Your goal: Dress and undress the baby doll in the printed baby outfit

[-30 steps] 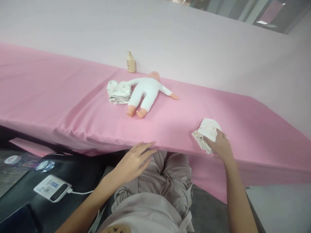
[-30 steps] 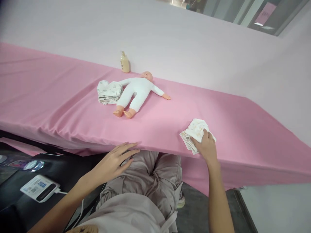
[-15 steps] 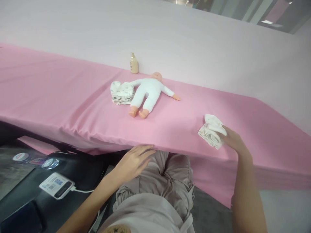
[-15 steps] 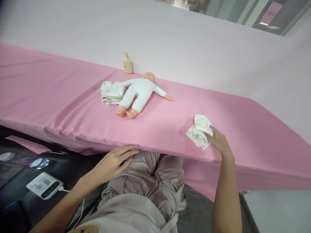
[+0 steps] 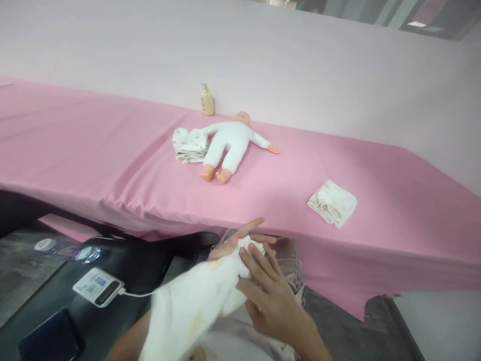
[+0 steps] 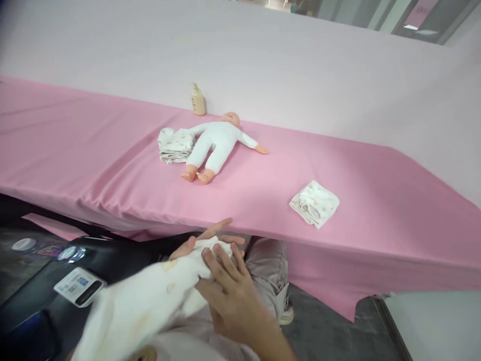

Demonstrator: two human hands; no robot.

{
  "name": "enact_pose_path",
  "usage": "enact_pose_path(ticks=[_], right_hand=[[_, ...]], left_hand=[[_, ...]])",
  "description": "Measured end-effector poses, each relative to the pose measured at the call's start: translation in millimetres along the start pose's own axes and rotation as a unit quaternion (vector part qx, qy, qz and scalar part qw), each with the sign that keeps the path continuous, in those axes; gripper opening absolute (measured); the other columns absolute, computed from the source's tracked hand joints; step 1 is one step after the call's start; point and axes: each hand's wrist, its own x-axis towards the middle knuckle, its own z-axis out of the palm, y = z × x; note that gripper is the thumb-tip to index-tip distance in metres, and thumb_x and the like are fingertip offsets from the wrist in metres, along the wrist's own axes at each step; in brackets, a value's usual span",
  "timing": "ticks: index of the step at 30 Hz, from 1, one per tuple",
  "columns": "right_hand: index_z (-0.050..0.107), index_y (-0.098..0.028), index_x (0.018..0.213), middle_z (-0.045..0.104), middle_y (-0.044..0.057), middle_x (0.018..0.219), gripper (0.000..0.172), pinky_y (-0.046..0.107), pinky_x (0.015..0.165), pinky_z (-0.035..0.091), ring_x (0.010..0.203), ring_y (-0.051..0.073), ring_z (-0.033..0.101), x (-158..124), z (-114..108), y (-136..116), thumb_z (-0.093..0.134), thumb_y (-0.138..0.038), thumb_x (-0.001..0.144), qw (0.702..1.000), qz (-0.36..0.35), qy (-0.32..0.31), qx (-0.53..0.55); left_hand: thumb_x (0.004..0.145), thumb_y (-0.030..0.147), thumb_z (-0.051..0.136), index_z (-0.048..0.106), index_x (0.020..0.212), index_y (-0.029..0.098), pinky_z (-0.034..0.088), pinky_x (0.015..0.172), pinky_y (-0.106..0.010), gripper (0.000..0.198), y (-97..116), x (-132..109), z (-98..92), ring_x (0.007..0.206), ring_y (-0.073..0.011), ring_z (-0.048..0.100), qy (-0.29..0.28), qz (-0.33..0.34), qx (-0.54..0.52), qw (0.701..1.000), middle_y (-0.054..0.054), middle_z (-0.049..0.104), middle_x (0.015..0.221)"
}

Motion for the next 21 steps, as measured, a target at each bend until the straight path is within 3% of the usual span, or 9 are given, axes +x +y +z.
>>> enact_pose_path(ticks=[2, 4, 6, 8, 10, 12, 16, 18, 21], right_hand=[[0.064, -0.026, 0.104, 0.046, 0.002, 0.143, 0.027, 0.056, 0.116, 0.022, 0.140, 0.025, 0.033, -10.0, 6.9, -9.8, 0.050, -0.021, 0.082, 0.987, -0.103, -0.059, -0.109], [0.057, -0.021, 0.109, 0.036, 0.005, 0.150, 0.025, 0.052, 0.118, 0.023, 0.144, 0.025, 0.024, -15.2, 4.4, -17.0, 0.054, -0.025, 0.084, 0.969, -0.147, -0.080, -0.184], [0.051, -0.018, 0.109, 0.036, 0.009, 0.150, 0.034, 0.047, 0.119, 0.024, 0.144, 0.025, 0.022, -16.8, 5.3, -20.7, 0.060, -0.038, 0.083, 0.969, -0.144, -0.044, -0.196], [0.045, -0.014, 0.117, 0.042, 0.014, 0.145, 0.050, 0.046, 0.117, 0.027, 0.144, 0.026, 0.024, -16.7, 14.0, -20.2, 0.061, -0.047, 0.083, 0.967, -0.153, 0.035, -0.201], [0.037, -0.009, 0.128, 0.049, 0.018, 0.138, 0.063, 0.044, 0.114, 0.034, 0.142, 0.025, 0.030, -16.3, 25.2, -17.3, 0.061, -0.047, 0.084, 0.961, -0.164, 0.108, -0.197], [0.035, -0.009, 0.132, 0.057, 0.017, 0.129, 0.056, 0.040, 0.111, 0.040, 0.135, 0.022, 0.040, -16.1, 31.0, -13.9, 0.058, -0.036, 0.089, 0.958, -0.167, 0.151, -0.179], [0.054, -0.018, 0.107, 0.067, 0.005, 0.095, 0.024, 0.033, 0.099, 0.050, 0.099, 0.014, 0.062, -14.0, 20.3, -8.3, 0.051, -0.006, 0.087, 0.958, -0.173, 0.191, -0.122], [0.056, -0.019, 0.097, 0.065, 0.002, 0.081, 0.022, 0.033, 0.092, 0.053, 0.081, 0.012, 0.061, -12.2, 11.3, -6.3, 0.050, -0.001, 0.086, 0.957, -0.166, 0.202, -0.130], [0.057, -0.019, 0.096, 0.063, 0.001, 0.073, 0.016, 0.028, 0.068, 0.051, 0.067, 0.012, 0.055, -12.2, 4.2, -7.6, 0.051, -0.006, 0.088, 0.956, -0.157, 0.179, -0.170]], left_hand=[[0.100, 0.038, 0.016, 0.016, 0.150, 0.033, 0.055, 0.088, -0.039, 0.050, -0.7, -5.2, 6.0, 0.114, -0.0217, 0.062, 0.002, -0.053, -0.225, 0.973, -0.010, 0.058, 0.133], [0.093, 0.046, 0.043, 0.041, 0.140, 0.028, 0.050, 0.094, -0.040, 0.050, -2.5, -9.9, 14.8, 0.114, -0.0267, 0.061, 0.045, -0.114, -0.446, 0.887, -0.011, 0.061, 0.128], [0.083, 0.046, 0.061, 0.052, 0.129, 0.025, 0.047, 0.098, -0.039, 0.051, -1.9, -12.1, 25.7, 0.113, -0.0283, 0.061, 0.140, -0.138, -0.533, 0.823, -0.010, 0.062, 0.123], [0.081, 0.043, 0.064, 0.054, 0.124, 0.024, 0.047, 0.098, -0.038, 0.048, 2.5, -11.9, 35.4, 0.114, -0.0275, 0.060, 0.247, -0.126, -0.538, 0.796, -0.009, 0.062, 0.122], [0.082, 0.039, 0.065, 0.053, 0.122, 0.023, 0.047, 0.096, -0.036, 0.045, 9.1, -10.7, 40.9, 0.115, -0.0263, 0.059, 0.321, -0.115, -0.512, 0.789, -0.009, 0.061, 0.122], [0.081, 0.036, 0.066, 0.053, 0.120, 0.021, 0.049, 0.094, -0.035, 0.044, 15.3, -10.1, 42.0, 0.113, -0.0258, 0.060, 0.352, -0.114, -0.482, 0.794, -0.010, 0.062, 0.121], [0.082, 0.033, 0.066, 0.053, 0.118, 0.020, 0.052, 0.090, -0.034, 0.041, 21.3, -12.5, 40.4, 0.112, -0.0259, 0.061, 0.321, -0.135, -0.468, 0.812, -0.011, 0.061, 0.123], [0.083, 0.032, 0.066, 0.055, 0.117, 0.021, 0.052, 0.089, -0.032, 0.037, 22.2, -14.4, 41.8, 0.114, -0.0250, 0.060, 0.296, -0.151, -0.468, 0.819, -0.010, 0.059, 0.125], [0.083, 0.032, 0.066, 0.057, 0.111, 0.022, 0.052, 0.089, -0.030, 0.031, 23.0, -15.4, 45.3, 0.113, -0.0235, 0.061, 0.293, -0.161, -0.464, 0.820, -0.008, 0.061, 0.123]])
